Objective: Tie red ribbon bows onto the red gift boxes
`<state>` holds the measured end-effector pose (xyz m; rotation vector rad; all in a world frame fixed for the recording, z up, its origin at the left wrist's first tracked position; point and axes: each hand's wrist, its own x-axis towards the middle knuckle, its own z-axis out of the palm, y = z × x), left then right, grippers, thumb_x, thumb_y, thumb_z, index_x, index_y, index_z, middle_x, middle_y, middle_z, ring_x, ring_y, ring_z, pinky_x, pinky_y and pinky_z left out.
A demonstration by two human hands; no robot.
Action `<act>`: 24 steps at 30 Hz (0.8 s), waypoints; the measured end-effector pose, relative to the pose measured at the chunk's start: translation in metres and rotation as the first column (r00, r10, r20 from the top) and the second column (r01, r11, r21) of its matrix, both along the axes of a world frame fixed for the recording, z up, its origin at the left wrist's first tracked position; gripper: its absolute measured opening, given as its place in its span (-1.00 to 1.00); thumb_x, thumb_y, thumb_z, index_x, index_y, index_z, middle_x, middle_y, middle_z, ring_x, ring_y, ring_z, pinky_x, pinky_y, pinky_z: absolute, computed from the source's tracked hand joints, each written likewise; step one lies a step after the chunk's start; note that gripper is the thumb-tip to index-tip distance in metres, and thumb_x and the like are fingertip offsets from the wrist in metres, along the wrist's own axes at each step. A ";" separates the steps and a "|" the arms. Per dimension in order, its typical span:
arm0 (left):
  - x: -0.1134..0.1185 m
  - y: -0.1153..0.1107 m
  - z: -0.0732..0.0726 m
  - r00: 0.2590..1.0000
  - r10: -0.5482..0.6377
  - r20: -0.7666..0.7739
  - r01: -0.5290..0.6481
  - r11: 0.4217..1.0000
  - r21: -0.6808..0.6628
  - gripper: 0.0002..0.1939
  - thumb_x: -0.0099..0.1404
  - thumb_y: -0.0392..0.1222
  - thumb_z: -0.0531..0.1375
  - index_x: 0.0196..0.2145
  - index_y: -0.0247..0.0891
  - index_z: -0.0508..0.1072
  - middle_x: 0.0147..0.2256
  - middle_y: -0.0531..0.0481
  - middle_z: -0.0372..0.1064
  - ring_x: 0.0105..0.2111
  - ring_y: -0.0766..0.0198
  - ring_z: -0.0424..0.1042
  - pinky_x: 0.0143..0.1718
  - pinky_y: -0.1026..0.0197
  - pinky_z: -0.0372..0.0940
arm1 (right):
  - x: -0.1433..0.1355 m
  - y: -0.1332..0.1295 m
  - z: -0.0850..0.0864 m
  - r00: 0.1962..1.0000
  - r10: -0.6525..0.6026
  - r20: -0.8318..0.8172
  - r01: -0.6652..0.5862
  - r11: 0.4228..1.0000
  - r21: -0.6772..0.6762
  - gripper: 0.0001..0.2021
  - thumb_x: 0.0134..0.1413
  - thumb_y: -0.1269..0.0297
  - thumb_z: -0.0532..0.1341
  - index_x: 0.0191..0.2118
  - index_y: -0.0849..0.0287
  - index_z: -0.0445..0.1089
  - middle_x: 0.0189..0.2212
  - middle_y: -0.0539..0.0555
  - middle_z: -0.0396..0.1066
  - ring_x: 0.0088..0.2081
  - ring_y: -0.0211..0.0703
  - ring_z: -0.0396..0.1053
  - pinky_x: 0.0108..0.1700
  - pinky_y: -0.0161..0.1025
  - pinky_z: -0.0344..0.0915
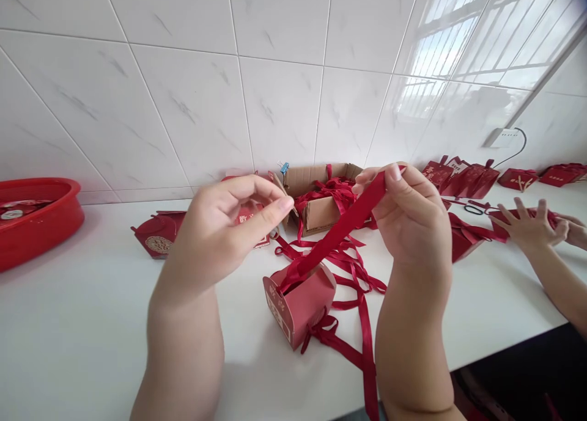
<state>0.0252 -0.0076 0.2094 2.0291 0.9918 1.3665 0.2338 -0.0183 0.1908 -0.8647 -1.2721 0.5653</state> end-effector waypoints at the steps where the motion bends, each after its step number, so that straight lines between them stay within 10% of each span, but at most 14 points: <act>1: -0.004 -0.002 0.000 0.997 0.009 -0.078 -0.009 1.000 -0.004 -0.87 0.19 -0.08 0.19 -0.47 -0.10 0.46 -0.48 0.05 0.39 -0.47 0.27 0.36 -0.50 0.24 0.25 | 0.001 0.001 0.000 1.000 -0.017 0.002 0.017 1.000 -0.002 -0.67 0.10 -0.07 0.14 -0.47 0.08 0.28 -0.47 -0.01 0.35 -0.40 -0.24 0.36 -0.43 -0.31 0.31; 8: -0.013 0.012 -0.017 0.710 -0.099 -0.697 -0.060 0.978 -0.200 -0.67 -0.03 0.15 0.26 -0.35 -0.06 0.49 -0.42 0.01 0.43 -0.49 0.18 0.39 -0.57 0.25 0.15 | 0.002 0.003 -0.001 0.999 -0.043 0.018 0.044 0.999 -0.019 -0.60 0.06 -0.10 0.17 -0.56 0.09 0.19 -0.65 -0.06 0.14 -0.58 -0.31 0.20 -0.56 -0.32 0.16; 20: 0.006 0.015 -0.019 0.626 -0.179 -0.759 -0.077 0.954 -0.288 -0.72 -0.06 -0.26 0.15 -0.74 -0.20 0.08 -0.72 0.11 -0.03 -0.73 0.36 -0.10 -0.64 0.21 -0.19 | 0.016 -0.005 0.001 0.987 0.037 0.155 -0.024 0.996 -0.089 -0.66 0.08 0.03 0.22 -0.58 0.14 0.29 -0.66 -0.07 0.19 -0.60 -0.33 0.17 -0.56 -0.34 0.13; 24: 0.003 0.016 -0.021 0.602 -0.179 -0.778 -0.101 0.949 -0.297 -0.74 -0.10 -0.31 0.11 -0.72 -0.21 0.03 -0.71 0.11 -0.07 -0.73 0.36 -0.13 -0.65 0.21 -0.21 | 0.018 -0.016 0.003 0.755 0.410 0.513 -0.303 0.910 -0.282 -0.75 0.09 0.17 0.21 -0.54 0.14 0.40 -0.56 -0.02 0.33 -0.52 -0.31 0.25 -0.50 -0.34 0.19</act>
